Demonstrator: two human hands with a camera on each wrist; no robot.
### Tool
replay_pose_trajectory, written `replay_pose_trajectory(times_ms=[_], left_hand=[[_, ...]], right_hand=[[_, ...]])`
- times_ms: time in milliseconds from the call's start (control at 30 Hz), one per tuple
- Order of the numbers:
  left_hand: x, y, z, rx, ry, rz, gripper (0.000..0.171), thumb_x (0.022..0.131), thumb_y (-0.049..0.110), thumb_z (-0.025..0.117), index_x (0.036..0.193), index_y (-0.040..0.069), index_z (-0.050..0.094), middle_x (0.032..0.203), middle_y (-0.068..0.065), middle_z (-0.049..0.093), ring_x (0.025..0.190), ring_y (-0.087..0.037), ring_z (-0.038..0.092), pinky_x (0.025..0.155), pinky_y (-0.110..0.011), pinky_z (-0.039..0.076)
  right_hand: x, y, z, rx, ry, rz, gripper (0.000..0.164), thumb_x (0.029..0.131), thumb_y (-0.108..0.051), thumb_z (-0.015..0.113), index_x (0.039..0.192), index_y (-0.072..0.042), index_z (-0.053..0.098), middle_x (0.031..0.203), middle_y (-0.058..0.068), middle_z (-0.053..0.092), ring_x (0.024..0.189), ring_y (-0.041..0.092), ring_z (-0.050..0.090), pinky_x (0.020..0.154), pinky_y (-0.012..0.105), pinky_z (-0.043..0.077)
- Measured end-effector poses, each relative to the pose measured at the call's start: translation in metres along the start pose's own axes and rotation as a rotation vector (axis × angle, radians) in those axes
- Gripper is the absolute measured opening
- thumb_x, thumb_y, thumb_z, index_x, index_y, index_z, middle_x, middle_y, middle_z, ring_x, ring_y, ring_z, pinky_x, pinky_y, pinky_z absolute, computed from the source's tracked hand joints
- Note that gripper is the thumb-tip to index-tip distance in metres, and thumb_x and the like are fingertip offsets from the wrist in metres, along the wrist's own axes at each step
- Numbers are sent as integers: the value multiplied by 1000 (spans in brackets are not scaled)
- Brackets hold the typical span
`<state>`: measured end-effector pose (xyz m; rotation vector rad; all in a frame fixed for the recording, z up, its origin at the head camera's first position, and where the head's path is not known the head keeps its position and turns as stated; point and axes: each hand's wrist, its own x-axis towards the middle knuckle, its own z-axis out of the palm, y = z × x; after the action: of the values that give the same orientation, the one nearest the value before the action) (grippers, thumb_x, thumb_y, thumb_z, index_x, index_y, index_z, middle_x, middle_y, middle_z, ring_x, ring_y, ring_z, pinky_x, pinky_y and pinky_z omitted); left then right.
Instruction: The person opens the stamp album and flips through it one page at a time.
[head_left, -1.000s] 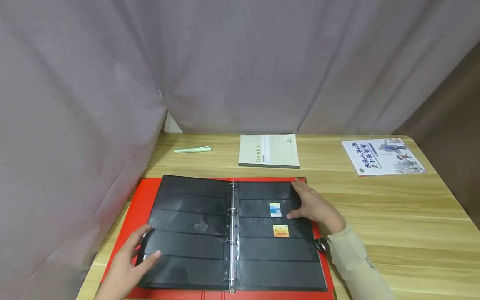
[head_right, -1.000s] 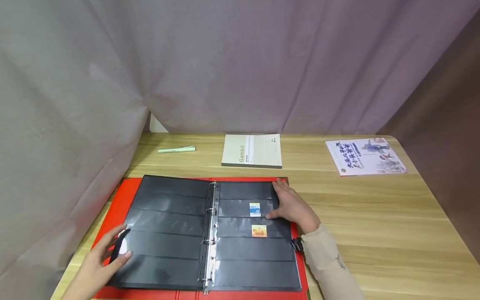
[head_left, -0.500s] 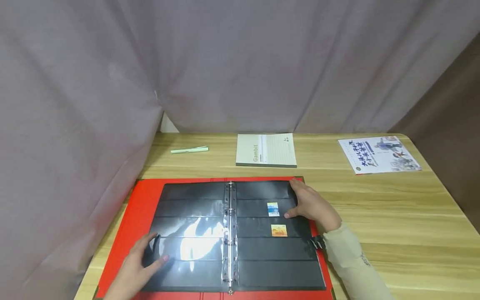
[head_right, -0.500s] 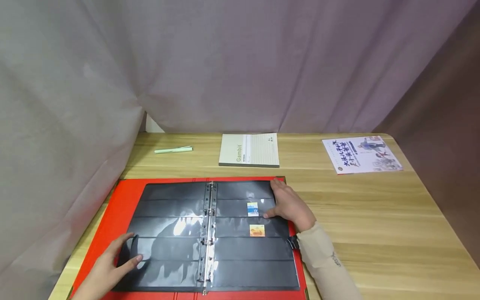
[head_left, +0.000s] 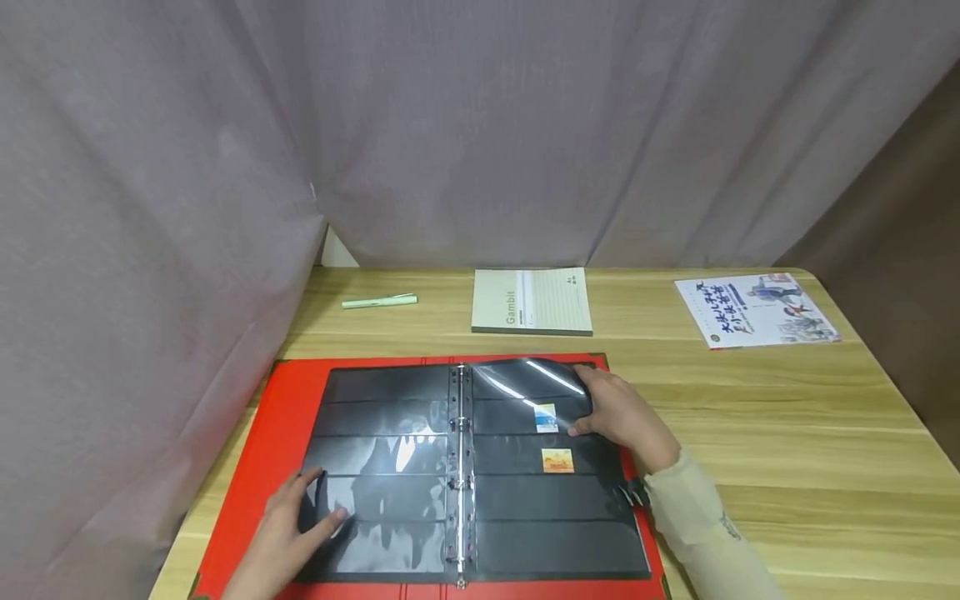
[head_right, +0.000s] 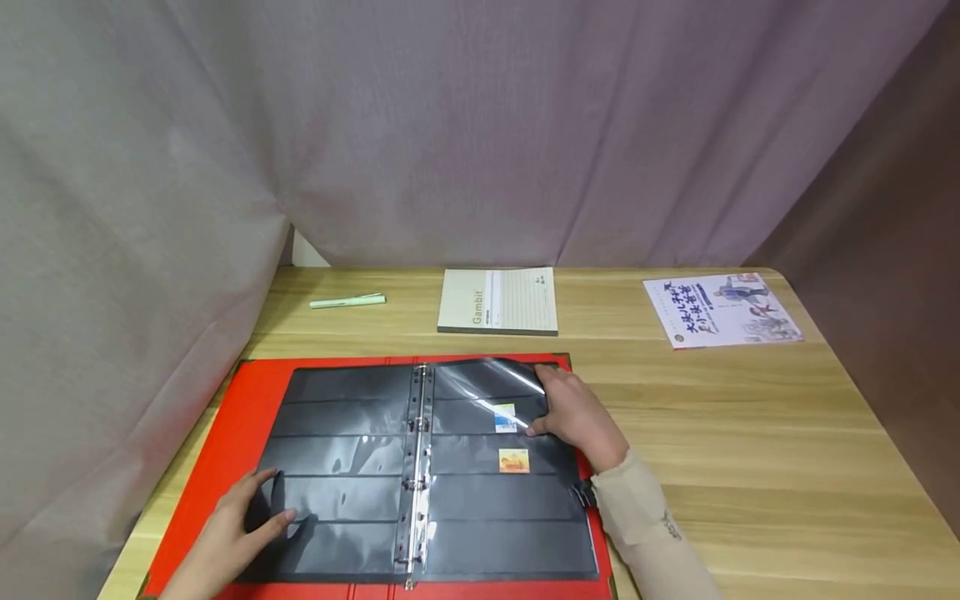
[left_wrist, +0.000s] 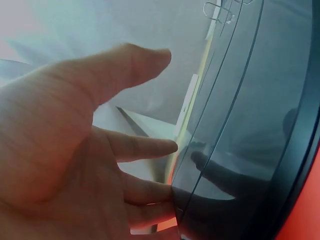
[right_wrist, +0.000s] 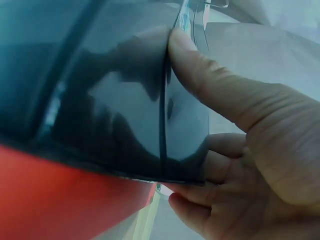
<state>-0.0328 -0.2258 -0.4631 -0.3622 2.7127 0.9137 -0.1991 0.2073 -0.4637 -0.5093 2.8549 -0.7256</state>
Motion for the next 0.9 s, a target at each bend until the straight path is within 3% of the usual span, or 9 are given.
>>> replay_pose_trajectory(times_ms=[200,467,600,900], left_hand=[[0,3,4,3,7,-22,82,90,38,76,147,-8,40,152,-44,22,136,-58,25,102,-72,35],[-1,3,7,9,29,0,78,90,36,76,146,-8,42,152,-44,21,137,-58,25,104,-73,32],[-1,5,8,20,31,-26,78,90,37,76,146,-7,43,153,-43,20,136,-58,24,102,-74,33],[-3,5,7,13,24,-18,78,90,35,76,146,-7,42,154,-42,19,136,-57,23,101,-76,31]], right_hand=[[-2,-5,1,-22,18,13,95,63,-15,98,140,11,49,128,30,61,113,44,59,99,59,46],[-3,-5,2,-7,72,22,97,60,-15,99,141,5,49,111,26,67,96,38,62,87,55,51],[-3,-5,3,10,89,31,100,61,-11,97,145,5,45,116,29,65,99,42,61,89,57,50],[-10,0,-2,125,91,13,104,65,3,89,154,3,35,138,33,52,117,49,52,94,62,46]])
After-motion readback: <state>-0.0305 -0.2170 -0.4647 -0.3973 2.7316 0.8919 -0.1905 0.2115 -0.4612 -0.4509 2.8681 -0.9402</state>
